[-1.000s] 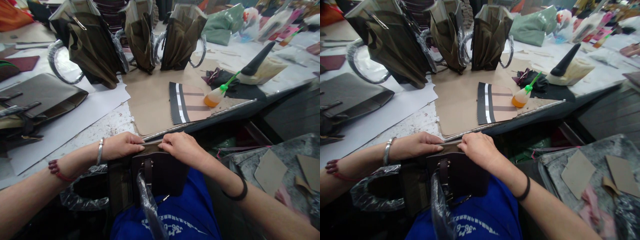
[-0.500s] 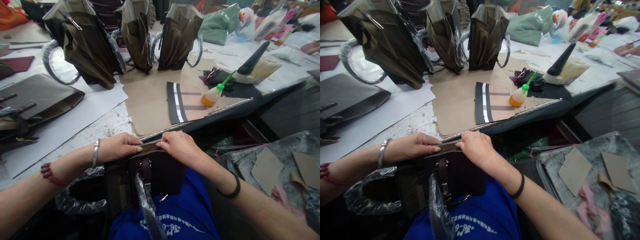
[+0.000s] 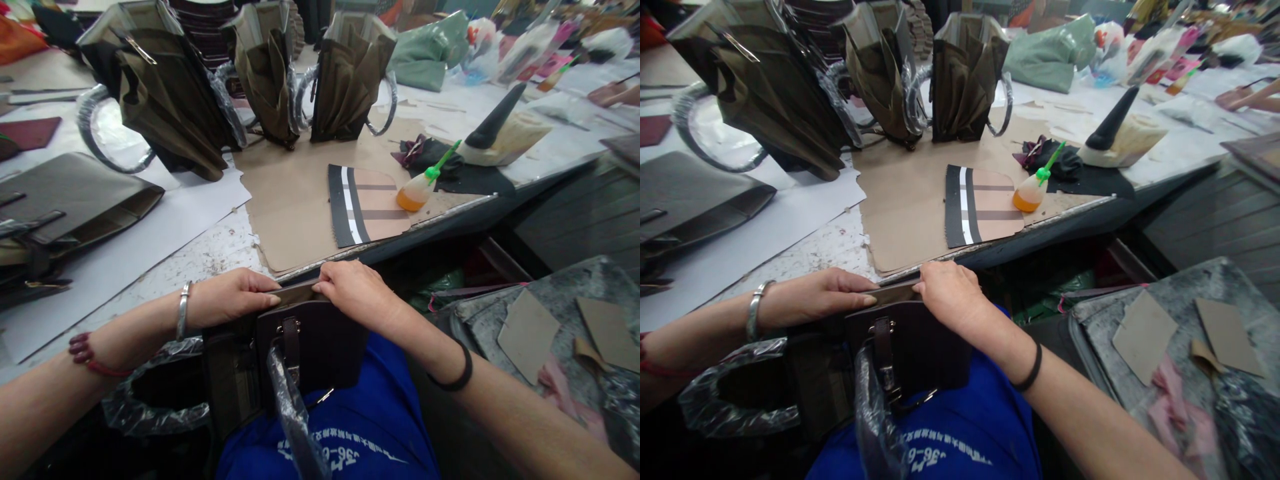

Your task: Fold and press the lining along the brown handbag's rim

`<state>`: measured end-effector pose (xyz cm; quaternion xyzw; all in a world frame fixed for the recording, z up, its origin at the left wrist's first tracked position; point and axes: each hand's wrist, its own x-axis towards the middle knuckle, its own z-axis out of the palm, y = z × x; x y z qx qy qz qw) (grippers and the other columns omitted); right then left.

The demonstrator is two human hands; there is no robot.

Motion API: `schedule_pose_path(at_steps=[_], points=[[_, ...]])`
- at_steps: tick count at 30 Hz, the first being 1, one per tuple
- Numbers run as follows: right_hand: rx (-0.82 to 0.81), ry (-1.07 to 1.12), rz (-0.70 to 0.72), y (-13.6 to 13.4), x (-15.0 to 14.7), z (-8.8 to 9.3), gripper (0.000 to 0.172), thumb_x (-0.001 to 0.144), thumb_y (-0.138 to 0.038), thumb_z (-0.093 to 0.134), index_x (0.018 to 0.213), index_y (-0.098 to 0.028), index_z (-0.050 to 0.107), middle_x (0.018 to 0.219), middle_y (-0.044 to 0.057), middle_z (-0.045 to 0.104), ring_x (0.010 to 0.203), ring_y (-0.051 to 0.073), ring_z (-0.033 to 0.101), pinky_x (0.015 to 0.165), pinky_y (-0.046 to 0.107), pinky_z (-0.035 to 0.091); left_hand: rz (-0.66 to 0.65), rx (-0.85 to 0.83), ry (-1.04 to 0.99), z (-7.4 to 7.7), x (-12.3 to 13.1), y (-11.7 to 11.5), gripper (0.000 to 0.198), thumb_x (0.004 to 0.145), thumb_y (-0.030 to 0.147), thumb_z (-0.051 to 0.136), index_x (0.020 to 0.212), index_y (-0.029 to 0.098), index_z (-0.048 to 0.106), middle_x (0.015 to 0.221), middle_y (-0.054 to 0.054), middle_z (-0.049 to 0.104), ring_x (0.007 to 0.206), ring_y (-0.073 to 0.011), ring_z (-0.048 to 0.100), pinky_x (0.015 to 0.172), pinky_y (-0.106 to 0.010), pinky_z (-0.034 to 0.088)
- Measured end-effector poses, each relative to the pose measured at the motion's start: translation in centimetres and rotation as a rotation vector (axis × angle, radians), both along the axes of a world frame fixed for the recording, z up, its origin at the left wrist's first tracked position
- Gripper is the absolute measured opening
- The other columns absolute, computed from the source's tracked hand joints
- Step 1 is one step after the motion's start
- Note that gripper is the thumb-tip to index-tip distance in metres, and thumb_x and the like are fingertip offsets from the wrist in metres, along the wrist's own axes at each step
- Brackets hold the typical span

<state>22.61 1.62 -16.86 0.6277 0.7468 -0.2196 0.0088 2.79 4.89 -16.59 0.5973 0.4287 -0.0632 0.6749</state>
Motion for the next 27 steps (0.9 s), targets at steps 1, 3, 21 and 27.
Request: schedule_pose_path(at_steps=[1,3,21,27], points=[[0.003,-0.006,-0.002,0.0,0.0,0.0,0.016,0.078,-0.033,0.051,0.079,-0.020,0.062,0.077,0.005,0.064,0.075,0.021,0.058,0.061,0.029,0.041,0.006,-0.014,-0.002,0.0,0.0,0.0,0.028,0.070,0.042,0.055,0.078,0.015,0.059,0.075,-0.002,0.065,0.068,-0.0180,0.057,0.061,-0.027,0.045],[0.008,-0.016,-0.003,0.1,0.0,-0.1,0.017,0.078,-0.033,0.051,0.079,-0.020,0.062,0.077,0.005,0.064,0.075,0.021,0.058,0.060,0.028,0.041,0.017,-0.032,-0.007,-0.2,-0.1,0.0,0.027,0.069,0.041,0.056,0.077,0.015,0.060,0.074,-0.002,0.065,0.067,-0.0172,0.057,0.062,-0.027,0.045],[-0.090,0.071,0.102,0.6,0.3,0.5,0.018,0.077,-0.033,0.050,0.068,-0.021,0.061,0.066,0.000,0.061,0.063,0.014,0.054,0.053,0.023,0.032,0.024,-0.076,-0.076,-1.7,-1.6,1.4,0.029,0.069,0.033,0.060,0.094,0.019,0.064,0.082,0.001,0.067,0.073,-0.0154,0.058,0.071,-0.025,0.045],[-0.070,-0.008,0.048,0.7,-0.1,0.3,0.020,0.077,-0.034,0.049,0.072,-0.020,0.062,0.071,0.005,0.062,0.069,0.019,0.056,0.058,0.026,0.038,-0.001,-0.046,-0.094,-1.6,-1.5,1.1,0.034,0.070,0.031,0.058,0.104,0.023,0.061,0.088,0.002,0.066,0.078,-0.0160,0.058,0.074,-0.027,0.044]])
